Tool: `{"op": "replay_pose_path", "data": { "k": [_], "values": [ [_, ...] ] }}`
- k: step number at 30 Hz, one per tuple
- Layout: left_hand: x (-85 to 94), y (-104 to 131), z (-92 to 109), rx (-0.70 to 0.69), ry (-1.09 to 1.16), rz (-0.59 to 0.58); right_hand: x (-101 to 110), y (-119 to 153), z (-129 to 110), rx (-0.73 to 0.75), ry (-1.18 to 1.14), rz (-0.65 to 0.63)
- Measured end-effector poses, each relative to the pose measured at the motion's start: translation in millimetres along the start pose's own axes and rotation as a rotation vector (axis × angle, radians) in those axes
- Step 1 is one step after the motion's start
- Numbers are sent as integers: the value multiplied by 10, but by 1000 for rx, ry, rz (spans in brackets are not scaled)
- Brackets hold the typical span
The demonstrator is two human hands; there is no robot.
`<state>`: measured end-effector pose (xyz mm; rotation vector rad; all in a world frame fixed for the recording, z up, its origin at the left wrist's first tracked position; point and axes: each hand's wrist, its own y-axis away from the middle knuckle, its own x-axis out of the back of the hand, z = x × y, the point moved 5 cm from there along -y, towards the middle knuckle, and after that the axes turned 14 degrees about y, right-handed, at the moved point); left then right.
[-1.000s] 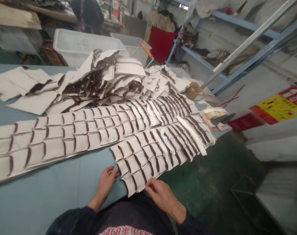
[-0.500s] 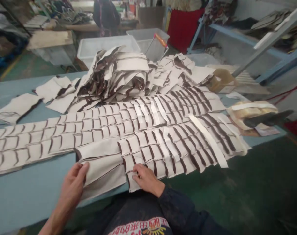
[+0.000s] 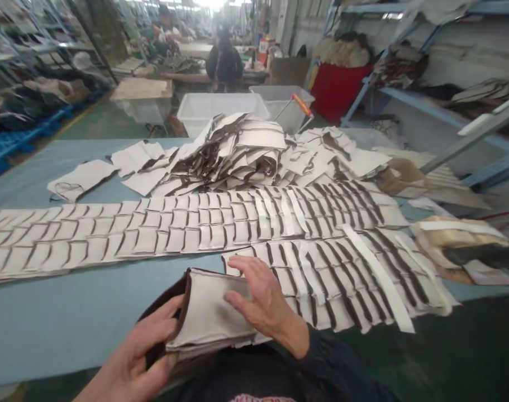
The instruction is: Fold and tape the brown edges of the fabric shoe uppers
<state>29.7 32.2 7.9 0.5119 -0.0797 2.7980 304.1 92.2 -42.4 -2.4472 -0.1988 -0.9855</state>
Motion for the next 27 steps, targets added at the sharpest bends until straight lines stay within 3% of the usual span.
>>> {"op": "replay_pose_path", "data": {
  "k": [4, 7, 9, 11, 14, 17, 19, 22, 25, 27],
  "values": [
    [47, 72, -336, 2, 114, 13, 5, -82, -74, -91, -64, -156],
    [110, 50, -645, 69, 135, -24, 112, 46, -156, -184, -38, -125],
    [123, -34, -696, 60, 71, -58, 208, 127, -261, -197, -6, -82],
    [96, -181, -560, -36, -8, -88, 287, 168, -393, -167, 45, -40],
    [6, -461, -151, -186, 8, -94, 337, 169, -569, -77, 160, 4],
    [-103, -717, 196, -161, 141, -86, 355, 174, -641, -3, 231, 31],
    [-204, -815, 317, -113, 193, -103, 387, 199, -620, -12, 223, 23],
    [-388, -845, 339, -40, 200, -109, 480, 249, -487, -211, 52, -82],
    [-608, -799, 356, -34, 188, -139, 616, 276, -351, -480, -299, -224],
    [-741, -767, 435, -66, 172, -150, 721, 239, -295, -574, -508, -297]
  ]
}}
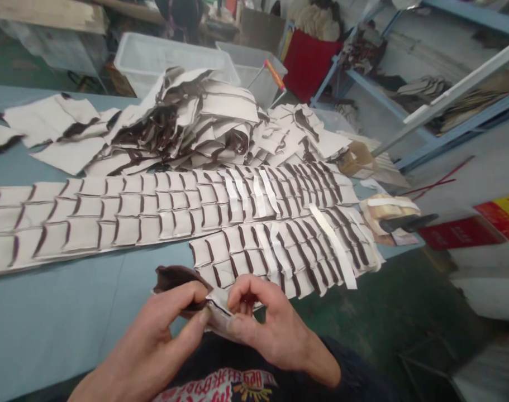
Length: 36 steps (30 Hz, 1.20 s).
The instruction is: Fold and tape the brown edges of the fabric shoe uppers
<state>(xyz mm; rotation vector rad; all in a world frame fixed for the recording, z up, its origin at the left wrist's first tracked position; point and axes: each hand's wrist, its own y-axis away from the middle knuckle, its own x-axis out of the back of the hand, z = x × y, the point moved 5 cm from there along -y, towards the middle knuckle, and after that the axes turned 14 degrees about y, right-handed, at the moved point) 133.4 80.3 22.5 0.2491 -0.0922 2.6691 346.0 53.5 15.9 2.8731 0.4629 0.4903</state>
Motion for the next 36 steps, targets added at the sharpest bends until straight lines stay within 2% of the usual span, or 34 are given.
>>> {"op": "replay_pose_path", "data": {
  "k": [3, 7, 11, 16, 18, 20, 26, 30, 33, 36],
  "values": [
    [-181, -12, 150, -34, -26, 10, 144, -62, -15, -90, -140, -155],
    [-328, -38, 258, 19, -68, 70, 202, -119, 50, -135, -266, -357],
    [-418, -32, 293, 22, -76, 120, 241, -133, 165, -132, -313, -403],
    [-493, 29, 403, 158, -79, 184, 210, -92, 233, -101, -351, -451],
    [-501, 44, 450, 174, -96, 175, 203, -65, 241, -57, -284, -371],
    [-478, 47, 454, 163, -131, 162, 214, -29, 223, 22, -170, -232],
    [-410, 45, 333, 16, -132, 36, 238, 85, 109, 166, 56, 6],
    [-403, 88, 281, 27, -133, 36, 291, 144, 30, 267, 226, 198],
    [-413, 94, 274, -15, -99, 11, 260, 199, -2, 307, 265, 267],
    [-405, 66, 237, -39, -57, -5, 191, 231, -12, 284, 219, 265]
  ]
}}
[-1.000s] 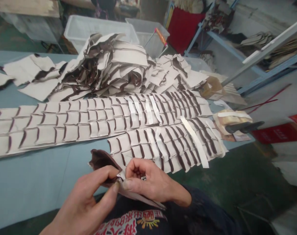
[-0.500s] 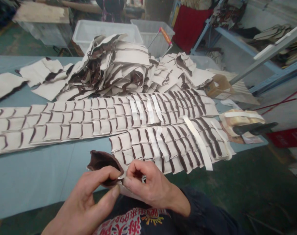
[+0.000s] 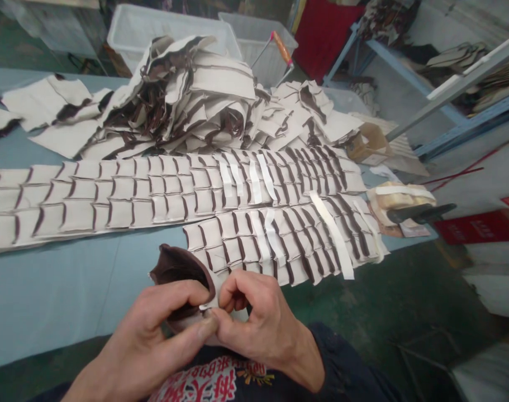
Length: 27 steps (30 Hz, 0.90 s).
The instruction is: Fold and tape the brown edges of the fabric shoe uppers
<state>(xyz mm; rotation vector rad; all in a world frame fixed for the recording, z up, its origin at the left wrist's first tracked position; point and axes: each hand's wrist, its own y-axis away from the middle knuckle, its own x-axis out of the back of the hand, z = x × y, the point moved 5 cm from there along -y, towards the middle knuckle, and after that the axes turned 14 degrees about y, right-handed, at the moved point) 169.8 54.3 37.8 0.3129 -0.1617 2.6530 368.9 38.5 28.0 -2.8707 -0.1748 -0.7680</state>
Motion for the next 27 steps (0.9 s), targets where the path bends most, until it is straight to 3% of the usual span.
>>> {"op": "replay_pose_path", "data": {
  "k": [9, 13, 20, 24, 27],
  "values": [
    [4, 112, -178, 118, 94, 106, -167, 41, 63, -310, -161, -171],
    [-32, 163, -231, 158, 56, 216, -195, 43, 94, -326, -138, -157],
    [-144, 181, -178, 206, 86, 295, -342, 129, 203, -296, -149, -144],
    [-181, 182, -122, 197, 105, 266, -359, 212, 253, -311, -178, -161],
    [-196, 163, -128, 157, 83, 172, -284, 250, 266, -301, -186, -197]
  ]
}}
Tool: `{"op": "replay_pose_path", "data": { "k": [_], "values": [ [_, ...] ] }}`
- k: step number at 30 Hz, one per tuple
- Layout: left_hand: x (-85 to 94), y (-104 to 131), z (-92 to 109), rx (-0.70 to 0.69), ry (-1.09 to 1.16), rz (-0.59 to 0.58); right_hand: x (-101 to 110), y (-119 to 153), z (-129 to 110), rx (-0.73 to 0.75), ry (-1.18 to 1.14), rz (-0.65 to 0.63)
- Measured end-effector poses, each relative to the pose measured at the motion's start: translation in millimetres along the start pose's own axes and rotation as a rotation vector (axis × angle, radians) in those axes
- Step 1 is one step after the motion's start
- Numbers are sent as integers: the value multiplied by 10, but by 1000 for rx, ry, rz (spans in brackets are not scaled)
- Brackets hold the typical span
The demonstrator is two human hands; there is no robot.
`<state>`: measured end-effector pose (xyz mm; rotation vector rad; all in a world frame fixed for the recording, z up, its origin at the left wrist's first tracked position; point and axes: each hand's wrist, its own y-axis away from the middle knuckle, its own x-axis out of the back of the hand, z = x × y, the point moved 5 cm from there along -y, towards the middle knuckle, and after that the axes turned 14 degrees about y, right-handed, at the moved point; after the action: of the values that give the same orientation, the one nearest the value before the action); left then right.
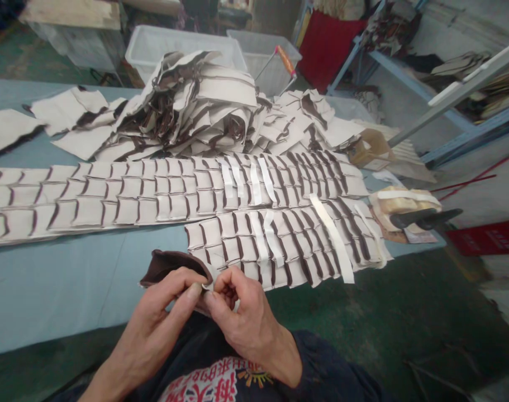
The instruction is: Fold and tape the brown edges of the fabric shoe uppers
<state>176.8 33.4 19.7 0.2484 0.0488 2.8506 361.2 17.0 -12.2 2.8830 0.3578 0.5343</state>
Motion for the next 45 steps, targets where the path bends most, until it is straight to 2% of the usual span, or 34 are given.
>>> {"op": "replay_pose_path", "data": {
  "k": [2, 4, 8, 10, 14, 19, 26, 35, 39, 45],
  "values": [
    [6, -14, 2, -39, -21, -32, 84, 18, -10, 25, 15, -49],
    [18, -27, 25, -73, -20, -34, 215, 18, -49, 101, 37, -42],
    [-22, -38, 156, -120, 38, -96, 480, 10, -242, 460, 81, 75],
    [-60, -38, 252, -139, 69, -122, 526, 3, -317, 582, 107, 44],
    [-144, -21, 393, -137, 98, -140, 556, 5, -374, 678, 195, -54],
    [-168, 94, 360, -154, 111, -118, 576, 111, -418, 789, 355, -14],
    [-164, 260, 173, -121, 56, -78, 526, 163, -487, 785, 549, 15],
    [-215, 302, 185, -147, 29, -66, 578, 80, -526, 725, 530, -150],
    [-216, 265, 197, -152, -36, -29, 576, 56, -558, 745, 582, -164],
    [-209, 160, 163, -130, -173, -186, 533, -9, -513, 721, 805, -205]
  ]
}}
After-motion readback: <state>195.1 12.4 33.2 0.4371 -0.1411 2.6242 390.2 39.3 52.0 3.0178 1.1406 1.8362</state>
